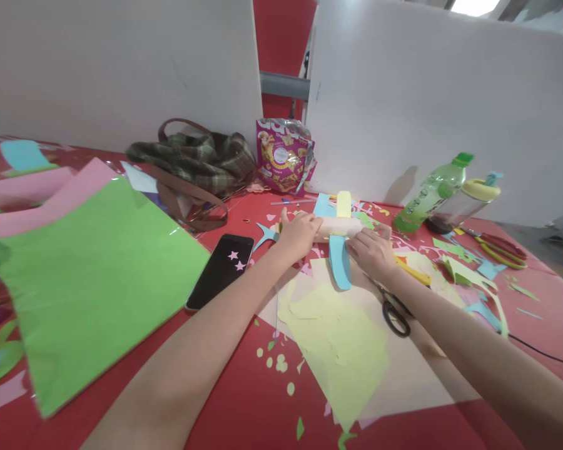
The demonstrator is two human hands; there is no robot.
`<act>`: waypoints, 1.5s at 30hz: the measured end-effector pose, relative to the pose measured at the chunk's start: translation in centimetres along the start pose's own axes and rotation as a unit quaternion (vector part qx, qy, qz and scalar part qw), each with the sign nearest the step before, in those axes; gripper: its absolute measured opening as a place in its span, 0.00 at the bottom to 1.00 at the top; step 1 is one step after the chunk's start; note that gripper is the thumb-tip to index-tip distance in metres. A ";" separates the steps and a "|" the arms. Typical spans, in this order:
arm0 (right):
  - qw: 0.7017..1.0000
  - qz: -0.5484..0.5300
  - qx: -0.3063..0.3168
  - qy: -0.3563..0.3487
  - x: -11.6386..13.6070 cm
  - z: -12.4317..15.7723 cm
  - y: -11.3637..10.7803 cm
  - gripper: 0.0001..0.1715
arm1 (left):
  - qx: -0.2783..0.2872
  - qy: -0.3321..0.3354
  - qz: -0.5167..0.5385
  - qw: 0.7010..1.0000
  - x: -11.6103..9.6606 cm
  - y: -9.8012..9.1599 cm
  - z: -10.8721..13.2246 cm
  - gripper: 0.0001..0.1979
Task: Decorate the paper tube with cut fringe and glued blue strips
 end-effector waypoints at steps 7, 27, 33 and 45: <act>1.000 0.013 -0.006 -0.006 0.1 -0.1 -0.1 0.16 | 0.001 -0.001 -0.002 1.000 0.0 0.1 0.0 0.13; 0.998 0.041 0.006 -0.056 1.0 -0.1 0.3 0.16 | -0.001 -0.001 -0.004 1.000 -0.1 -0.1 0.0 0.14; 0.997 0.044 0.007 -0.064 1.1 -0.2 0.3 0.16 | -0.002 0.001 -0.002 1.000 -0.1 -0.1 0.0 0.14; 1.000 0.007 -0.003 -0.009 -0.1 -0.2 0.3 0.16 | -0.003 0.000 -0.003 1.000 0.0 0.0 -0.1 0.13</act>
Point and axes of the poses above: each hand's wrist, its own z-axis away from the middle knuckle, its own y-axis out of the palm, x = y × z, the point moved 10 cm from there along -z, towards the middle knuckle, and after that the axes turned 15 degrees about z, right-handed, at the moved point
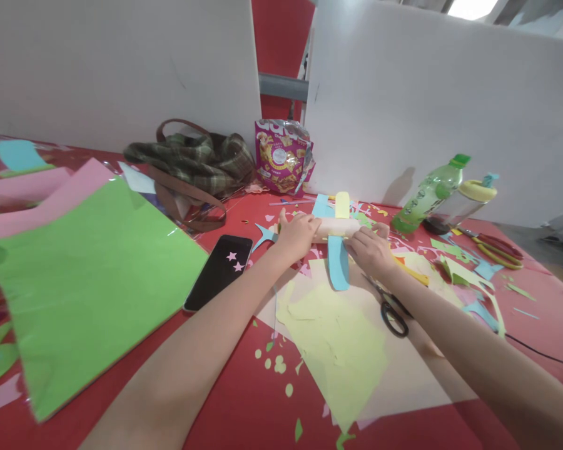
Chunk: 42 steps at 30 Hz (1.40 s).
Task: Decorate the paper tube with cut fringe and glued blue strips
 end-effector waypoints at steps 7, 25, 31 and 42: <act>0.998 -0.028 -0.004 0.057 -1.3 0.2 -0.1 0.13 | 0.006 -0.002 -0.001 1.000 0.0 0.0 0.0 0.15; 0.986 -0.062 0.041 0.151 -2.9 -0.6 0.4 0.09 | 0.008 0.000 0.002 1.000 0.0 0.1 0.1 0.17; 0.980 -0.064 0.064 0.178 -3.3 -0.6 0.9 0.09 | 0.006 -0.001 0.001 1.000 0.1 0.1 0.0 0.17; 0.972 -0.066 0.081 0.209 -3.9 -0.8 1.1 0.07 | 0.013 -0.006 -0.001 1.000 0.2 0.2 0.0 0.18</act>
Point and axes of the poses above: each hand's wrist, its own z-axis away from the middle knuckle, its own y-axis out of the palm, x = y × z, the point moved 10 cm from there along -z, towards the middle knuckle, and after that the axes turned 15 degrees about z, right-handed, at the moved point
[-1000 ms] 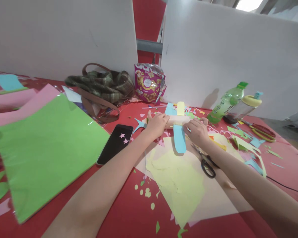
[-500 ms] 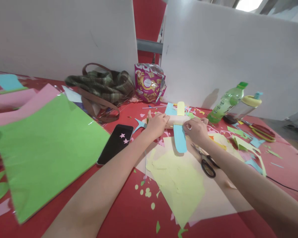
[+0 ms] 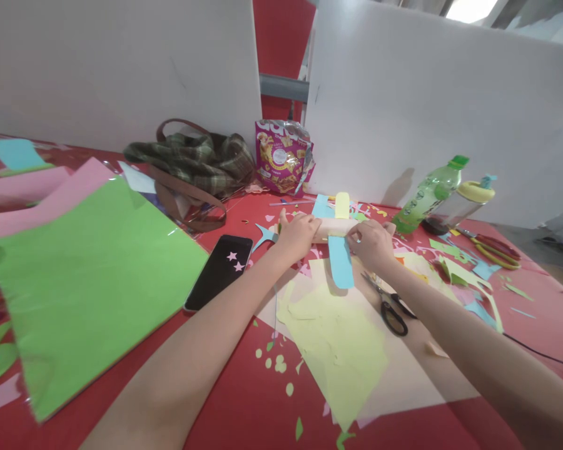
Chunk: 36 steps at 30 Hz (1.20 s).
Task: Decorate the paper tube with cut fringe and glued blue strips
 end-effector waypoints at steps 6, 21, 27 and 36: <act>1.000 0.000 -0.004 0.022 -0.6 -0.3 -0.1 0.07 | -0.002 0.004 0.000 1.000 -0.1 -0.2 0.0 0.18; 0.973 -0.040 0.129 -0.187 9.9 5.2 -5.2 0.06 | -0.015 -0.002 0.002 1.000 0.0 -0.1 0.1 0.13; 0.934 -0.089 0.227 -0.261 13.0 8.5 -6.0 0.18 | -0.016 0.000 0.005 1.000 -0.2 -0.3 0.1 0.13; 0.881 -0.159 0.295 -0.334 15.4 12.1 -6.4 0.31 | -0.006 -0.010 0.000 1.000 0.0 -0.3 0.1 0.16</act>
Point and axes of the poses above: each hand's wrist, its own z-axis away from the middle knuckle, its own y-axis out of the palm, x = y × z, the point moved 10 cm from there along -z, towards the middle knuckle, and after that the axes turned 15 degrees about z, right-handed, at the moved point
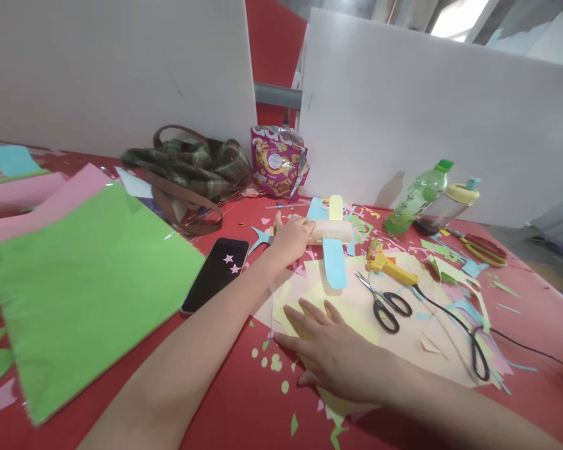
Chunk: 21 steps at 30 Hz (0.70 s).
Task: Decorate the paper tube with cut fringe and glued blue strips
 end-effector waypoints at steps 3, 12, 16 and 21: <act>1.000 0.004 0.004 0.006 -0.1 0.1 0.6 0.32 | 0.003 0.002 -0.005 1.000 -0.1 0.1 0.0 0.15; 0.999 0.001 -0.041 0.017 -1.3 0.2 -1.7 0.22 | 0.031 0.011 -0.027 0.999 -0.8 -0.3 -0.1 0.14; 0.997 0.011 -0.059 0.047 -2.7 0.7 -3.1 0.18 | 0.053 0.010 -0.033 0.998 -0.6 -0.2 0.0 0.19; 0.997 0.012 -0.052 0.062 -3.6 1.2 -3.9 0.13 | 0.079 -0.005 -0.026 0.996 0.0 0.5 0.1 0.23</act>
Point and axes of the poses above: each hand's wrist, its own z-axis away from the middle knuckle, its own y-axis out of the palm, x = y × z, the point moved 10 cm from there along -z, towards the middle knuckle, and after that the axes turned 15 degrees about z, right-handed, at the moved point
